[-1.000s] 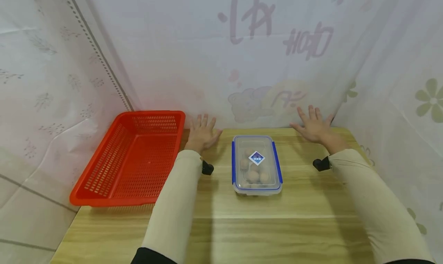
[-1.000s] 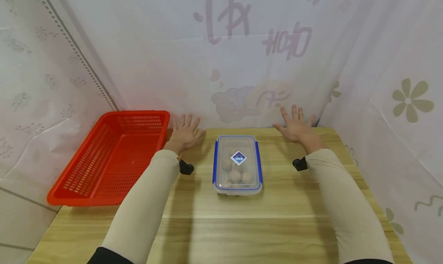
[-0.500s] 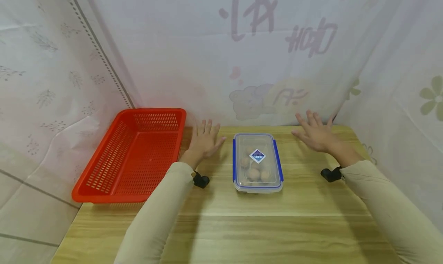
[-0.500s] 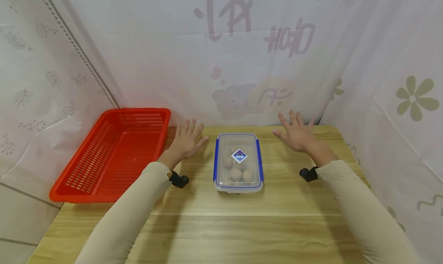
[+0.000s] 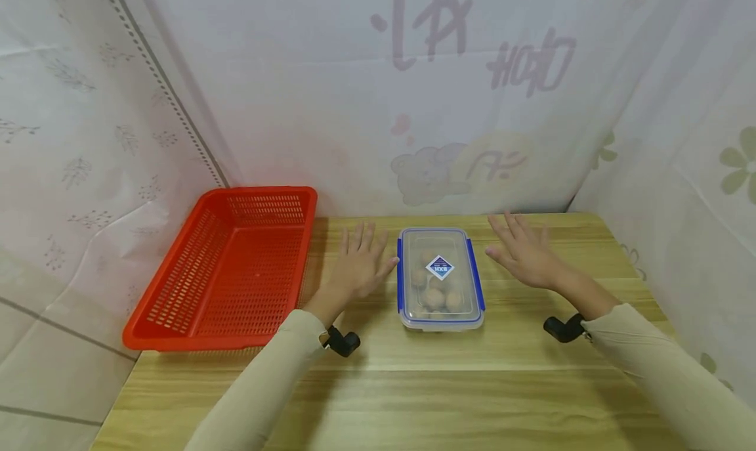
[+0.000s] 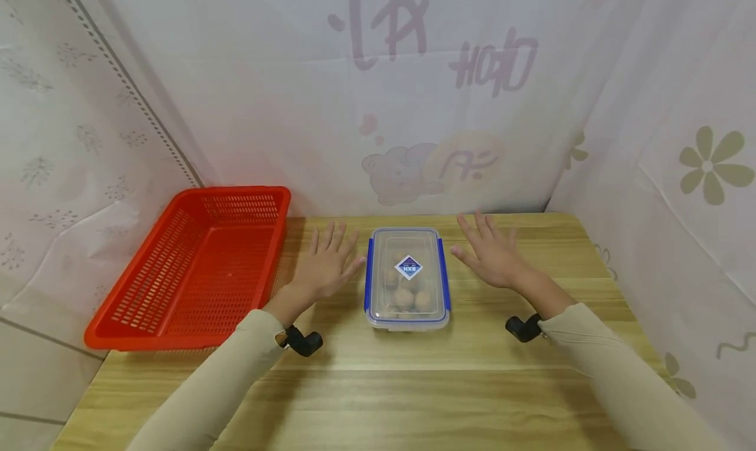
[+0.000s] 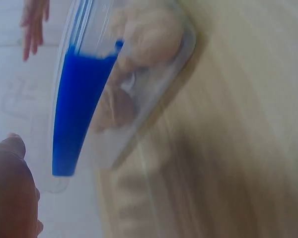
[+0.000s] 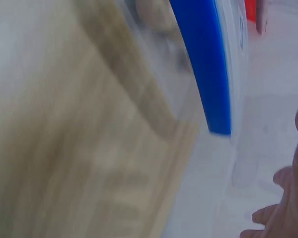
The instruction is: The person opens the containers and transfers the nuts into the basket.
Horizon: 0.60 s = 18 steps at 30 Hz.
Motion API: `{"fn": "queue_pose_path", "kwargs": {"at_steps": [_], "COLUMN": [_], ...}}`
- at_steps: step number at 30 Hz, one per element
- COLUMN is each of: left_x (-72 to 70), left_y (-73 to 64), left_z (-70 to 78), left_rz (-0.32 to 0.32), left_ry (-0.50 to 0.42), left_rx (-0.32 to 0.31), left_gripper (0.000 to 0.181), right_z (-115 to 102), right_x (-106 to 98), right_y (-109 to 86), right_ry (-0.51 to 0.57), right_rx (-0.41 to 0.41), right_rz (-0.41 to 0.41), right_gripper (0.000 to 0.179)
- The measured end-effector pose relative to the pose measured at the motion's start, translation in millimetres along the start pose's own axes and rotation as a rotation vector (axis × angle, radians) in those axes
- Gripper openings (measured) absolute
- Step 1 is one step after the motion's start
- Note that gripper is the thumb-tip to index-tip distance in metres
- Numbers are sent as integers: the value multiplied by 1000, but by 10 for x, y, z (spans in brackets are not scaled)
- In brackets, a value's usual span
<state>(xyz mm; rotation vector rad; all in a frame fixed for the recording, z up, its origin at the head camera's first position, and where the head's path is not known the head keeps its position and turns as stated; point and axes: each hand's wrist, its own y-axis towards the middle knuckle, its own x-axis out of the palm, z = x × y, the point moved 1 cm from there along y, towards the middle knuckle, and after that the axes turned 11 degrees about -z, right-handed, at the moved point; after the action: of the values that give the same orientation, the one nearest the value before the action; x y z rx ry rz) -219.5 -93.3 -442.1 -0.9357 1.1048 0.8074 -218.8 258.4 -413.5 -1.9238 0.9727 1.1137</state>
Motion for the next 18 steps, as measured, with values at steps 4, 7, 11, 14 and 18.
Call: {"fn": "queue_pose_path", "kwargs": {"at_steps": [4, 7, 11, 14, 18], "left_x": [94, 164, 237, 282, 324], "left_y": [-59, -83, -89, -79, -57], "left_z": [82, 127, 186, 240, 322], "left_rz": [13, 21, 36, 47, 67], "left_ry": [-81, -156, -260, -356, -519], "left_rx": [15, 32, 50, 74, 128], "left_gripper": [72, 72, 71, 70, 69], "right_z": [-56, -95, -163, -221, -289], "right_x": [154, 274, 420, 526, 664], "right_y": [-24, -27, 6, 46, 74], "right_ry": [48, 112, 222, 354, 537], "right_rx": [14, 34, 19, -26, -17], "right_rz": [35, 49, 73, 88, 93], "right_gripper": [73, 72, 70, 69, 72]}}
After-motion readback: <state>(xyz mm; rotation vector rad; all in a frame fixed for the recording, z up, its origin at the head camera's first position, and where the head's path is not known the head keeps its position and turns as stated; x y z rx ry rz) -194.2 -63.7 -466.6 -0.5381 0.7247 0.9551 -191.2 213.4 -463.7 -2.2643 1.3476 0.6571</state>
